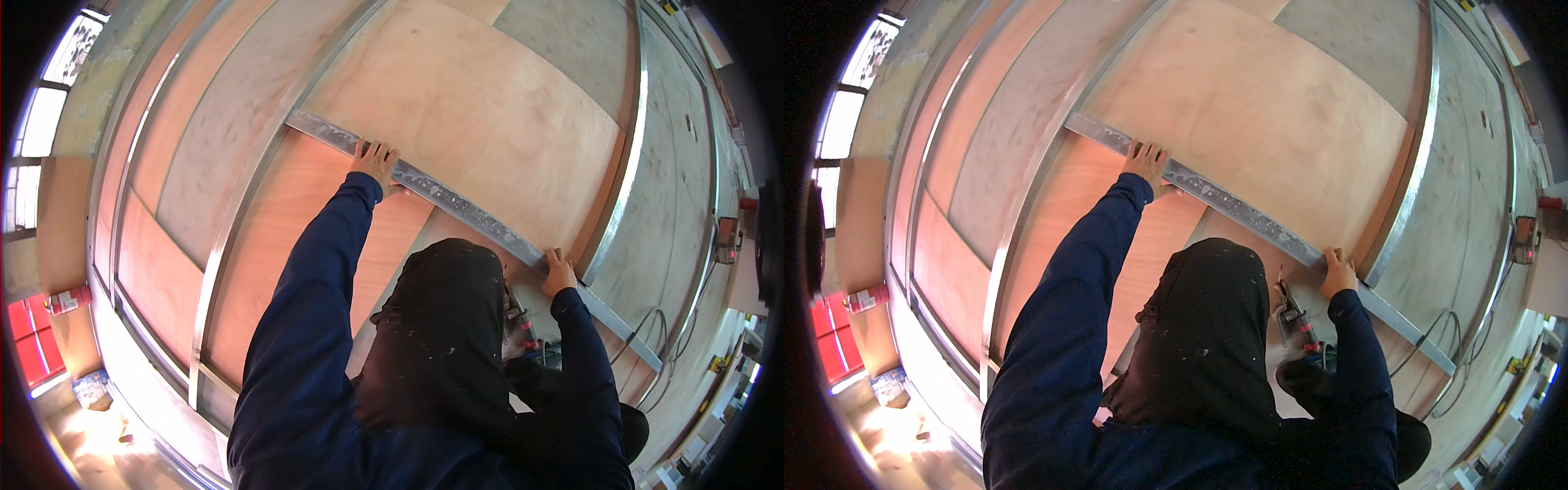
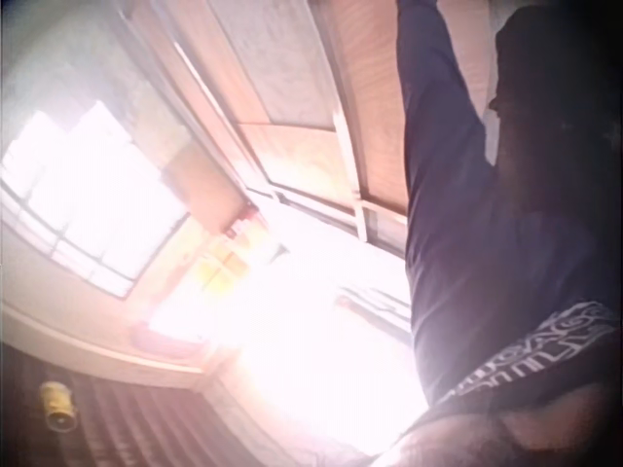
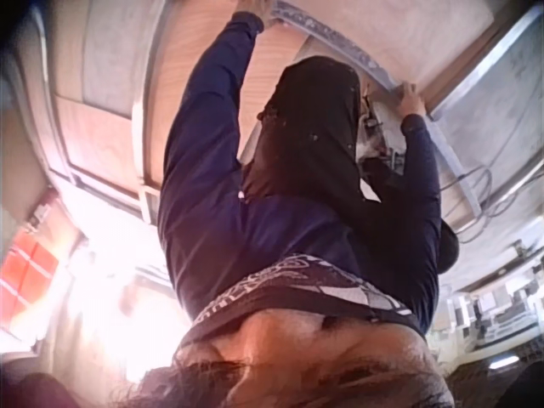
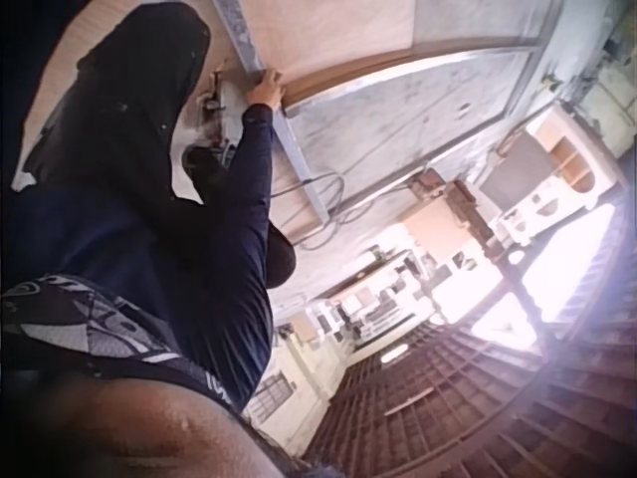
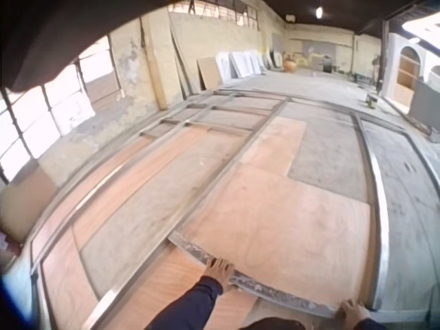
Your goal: Cutting metal studs with an angle grinder and positioning them on a wall frame.
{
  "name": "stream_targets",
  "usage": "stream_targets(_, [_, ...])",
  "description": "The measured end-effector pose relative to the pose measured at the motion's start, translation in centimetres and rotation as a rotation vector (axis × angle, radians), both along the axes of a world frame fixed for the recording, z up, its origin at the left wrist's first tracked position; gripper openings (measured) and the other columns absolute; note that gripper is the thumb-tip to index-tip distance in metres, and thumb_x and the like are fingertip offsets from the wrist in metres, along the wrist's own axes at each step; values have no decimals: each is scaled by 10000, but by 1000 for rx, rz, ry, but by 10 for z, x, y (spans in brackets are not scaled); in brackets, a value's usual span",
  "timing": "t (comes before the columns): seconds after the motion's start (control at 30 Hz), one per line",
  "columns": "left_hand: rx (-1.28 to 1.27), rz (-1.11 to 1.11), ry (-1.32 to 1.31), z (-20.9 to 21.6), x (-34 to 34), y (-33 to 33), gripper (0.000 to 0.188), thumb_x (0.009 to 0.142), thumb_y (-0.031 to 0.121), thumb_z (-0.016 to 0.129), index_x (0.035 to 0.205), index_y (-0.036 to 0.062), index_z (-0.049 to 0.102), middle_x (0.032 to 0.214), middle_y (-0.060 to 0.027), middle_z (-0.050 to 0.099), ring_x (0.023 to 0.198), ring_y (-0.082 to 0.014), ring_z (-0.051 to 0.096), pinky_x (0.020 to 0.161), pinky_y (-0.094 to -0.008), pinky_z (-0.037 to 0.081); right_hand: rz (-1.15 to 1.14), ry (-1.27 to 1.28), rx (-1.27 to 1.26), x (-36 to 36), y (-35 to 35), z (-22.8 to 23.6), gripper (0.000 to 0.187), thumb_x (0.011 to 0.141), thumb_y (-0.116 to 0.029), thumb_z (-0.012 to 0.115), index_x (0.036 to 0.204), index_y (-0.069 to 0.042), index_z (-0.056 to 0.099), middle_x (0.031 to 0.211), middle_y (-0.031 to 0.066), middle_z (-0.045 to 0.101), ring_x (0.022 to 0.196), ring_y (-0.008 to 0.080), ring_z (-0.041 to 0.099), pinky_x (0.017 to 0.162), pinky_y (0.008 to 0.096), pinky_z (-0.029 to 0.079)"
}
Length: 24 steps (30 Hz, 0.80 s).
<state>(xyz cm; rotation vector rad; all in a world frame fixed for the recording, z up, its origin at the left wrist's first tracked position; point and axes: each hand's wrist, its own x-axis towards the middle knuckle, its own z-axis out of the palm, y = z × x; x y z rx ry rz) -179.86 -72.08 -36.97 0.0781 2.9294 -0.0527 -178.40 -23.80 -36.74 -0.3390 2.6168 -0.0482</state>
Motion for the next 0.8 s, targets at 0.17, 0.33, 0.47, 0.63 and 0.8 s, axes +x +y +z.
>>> stream_targets(0.17, [7, -33, -15, 0, -6, 3, 906, 629, 685, 680, 1267, 83, 454, 1254, -114, 458, 1258, -289, 355, 1090, -535, 165, 75, 30, -25, 1, 12, 9, 538, 659, -38, 700, 1149, -93, 487, 1228, 156, 489, 1135, 370, 514, 1048, 473, 338])
stream_targets(0.33, [26, -70, 71, -4, -1, -8, 882, 639, 626, 710, 1256, 51, 453, 1256, -127, 450, 1244, -316, 361, 1080, -543, 180, -176, 313, -484, 17, 40, 19, 399, 839, -270, 670, 1153, -54, 551, 1254, 194, 534, 1179, 331, 511, 990, 410, 398])
stream_targets(0.47, [0, -78, 55, -7, -12, 3, 855, 627, 614, 726, 1231, 60, 483, 1246, -128, 472, 1254, -306, 362, 1067, -550, 199, -873, 612, -458, 22, 93, 33, 296, 935, -276, 553, 1071, -16, 596, 1075, 197, 627, 1028, 274, 596, 867, 347, 456])
stream_targets(0.63, [122, -149, 88, -82, -23, 15, 824, 705, 487, 719, 1306, 10, 417, 1336, -215, 441, 1265, -417, 344, 1085, -558, 190, -1097, 1271, -110, 99, 280, -55, 455, 946, -384, 499, 1108, 36, 566, 1062, 226, 606, 957, 337, 583, 872, 405, 440])
stream_targets(0.8, [-76, -173, 174, -58, -4, -26, 877, 635, 560, 738, 1254, 34, 406, 1227, -201, 444, 1208, -386, 375, 1070, -588, 200, -1816, 1233, -247, 131, 231, -82, 564, 907, -437, 519, 1154, 71, 522, 1179, 266, 540, 1039, 382, 543, 929, 431, 403])
